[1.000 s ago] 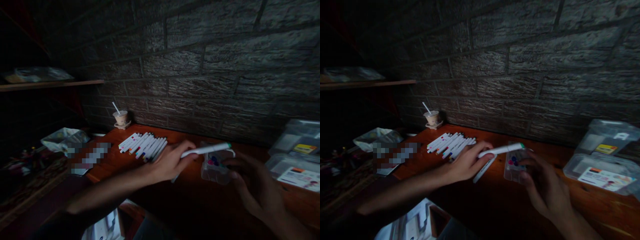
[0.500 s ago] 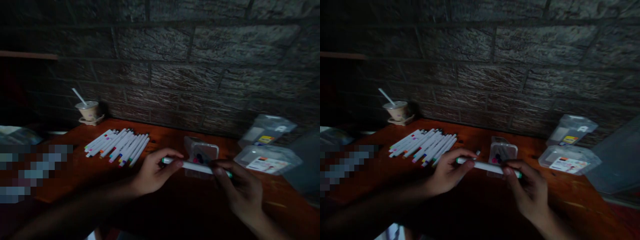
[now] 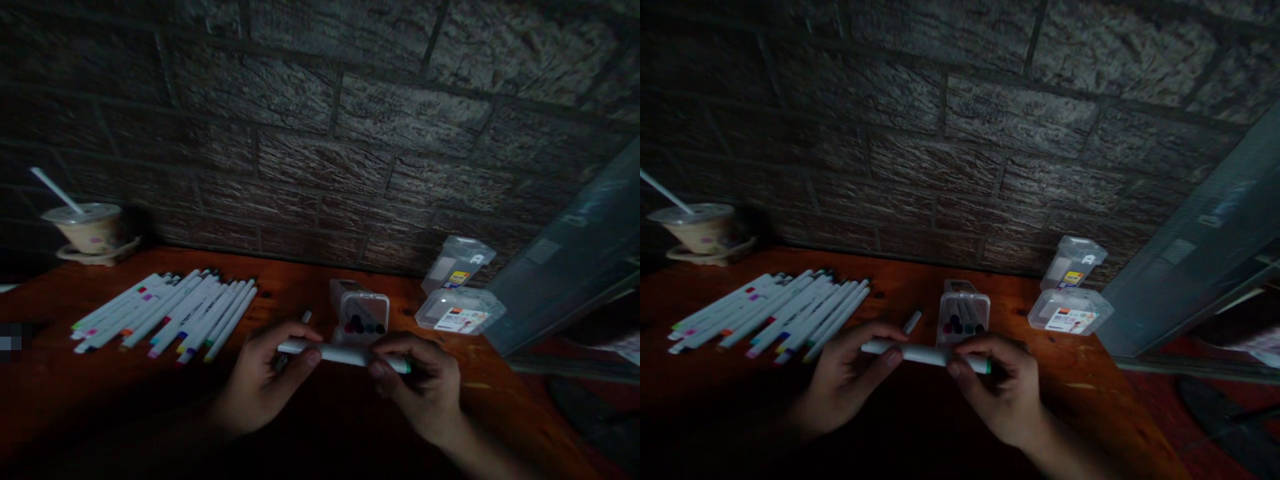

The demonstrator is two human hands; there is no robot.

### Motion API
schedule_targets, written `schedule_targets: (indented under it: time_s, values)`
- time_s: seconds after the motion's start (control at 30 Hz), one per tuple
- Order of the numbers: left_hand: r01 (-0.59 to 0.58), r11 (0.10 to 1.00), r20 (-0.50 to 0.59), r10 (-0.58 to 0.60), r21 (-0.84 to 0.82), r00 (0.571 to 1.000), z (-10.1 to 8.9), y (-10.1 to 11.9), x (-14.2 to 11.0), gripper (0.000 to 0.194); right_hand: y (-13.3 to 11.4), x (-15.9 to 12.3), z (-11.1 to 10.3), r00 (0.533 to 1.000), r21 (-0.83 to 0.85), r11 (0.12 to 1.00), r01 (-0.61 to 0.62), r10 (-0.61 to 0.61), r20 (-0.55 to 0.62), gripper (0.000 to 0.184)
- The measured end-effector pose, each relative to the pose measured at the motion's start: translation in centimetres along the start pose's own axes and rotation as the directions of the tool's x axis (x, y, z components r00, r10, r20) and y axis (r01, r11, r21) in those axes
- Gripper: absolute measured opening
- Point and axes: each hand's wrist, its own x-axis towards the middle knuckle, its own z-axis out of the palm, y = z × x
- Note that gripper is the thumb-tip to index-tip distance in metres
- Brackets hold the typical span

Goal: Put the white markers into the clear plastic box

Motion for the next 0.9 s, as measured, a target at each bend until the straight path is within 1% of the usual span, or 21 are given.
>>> schedule_targets:
  time_s: [0.1,0.17,0.27,0.37,0.43,0.53,0.6,0.67,0.77,0.8,0.9]
  values:
    - [0.034,0.998,-0.013,-0.034,-0.043,0.999,0.1,0.0,-0.2,0.01,0.3,-0.1,0.1,0.995,0.147,0.984,-0.098,0.095,0.029,0.009]
    - [0.102,0.985,-0.024,-0.106,-0.138,0.994,0.2,0.0,-0.2,0.015,0.5,0.0,0.3,0.989,0.221,0.964,-0.147,0.139,0.052,0.008]
    - [0.201,0.917,-0.011,-0.218,-0.345,0.976,0.5,-0.1,-0.3,0.025,0.6,0.2,0.4,0.984,0.279,0.944,-0.178,0.164,0.075,0.013]
    - [0.235,0.852,-0.003,-0.267,-0.467,0.964,0.7,-0.2,-0.3,0.028,0.5,0.5,0.5,0.977,0.34,0.916,-0.212,0.2,0.071,0.012]
    - [0.23,0.826,-0.011,-0.274,-0.514,0.962,0.8,-0.3,-0.4,0.028,0.4,0.6,0.5,0.97,0.371,0.897,-0.24,0.232,0.068,0.016]
    - [0.208,0.793,-0.023,-0.269,-0.572,0.963,0.9,-0.5,-0.5,0.03,0.4,0.8,0.5,0.96,0.386,0.879,-0.279,0.269,0.081,0.031]
    - [0.194,0.776,-0.031,-0.265,-0.601,0.964,0.9,-0.5,-0.5,0.031,0.5,0.9,0.4,0.953,0.395,0.868,-0.301,0.289,0.09,0.034]
    - [0.177,0.764,-0.039,-0.256,-0.621,0.966,1.0,-0.5,-0.6,0.031,0.6,0.9,0.3,0.948,0.422,0.85,-0.315,0.305,0.092,0.032]
    - [0.153,0.754,-0.042,-0.233,-0.639,0.972,1.0,-0.5,-0.5,0.029,0.8,0.9,0.3,0.943,0.458,0.828,-0.324,0.319,0.091,0.018]
    - [0.149,0.751,-0.04,-0.227,-0.643,0.973,1.0,-0.5,-0.5,0.029,0.8,0.9,0.2,0.944,0.456,0.829,-0.324,0.319,0.09,0.014]
    - [0.154,0.75,-0.02,-0.218,-0.643,0.976,1.1,-0.7,-0.3,0.028,0.6,1.0,0.2,0.95,0.409,0.858,-0.31,0.298,0.094,0.011]
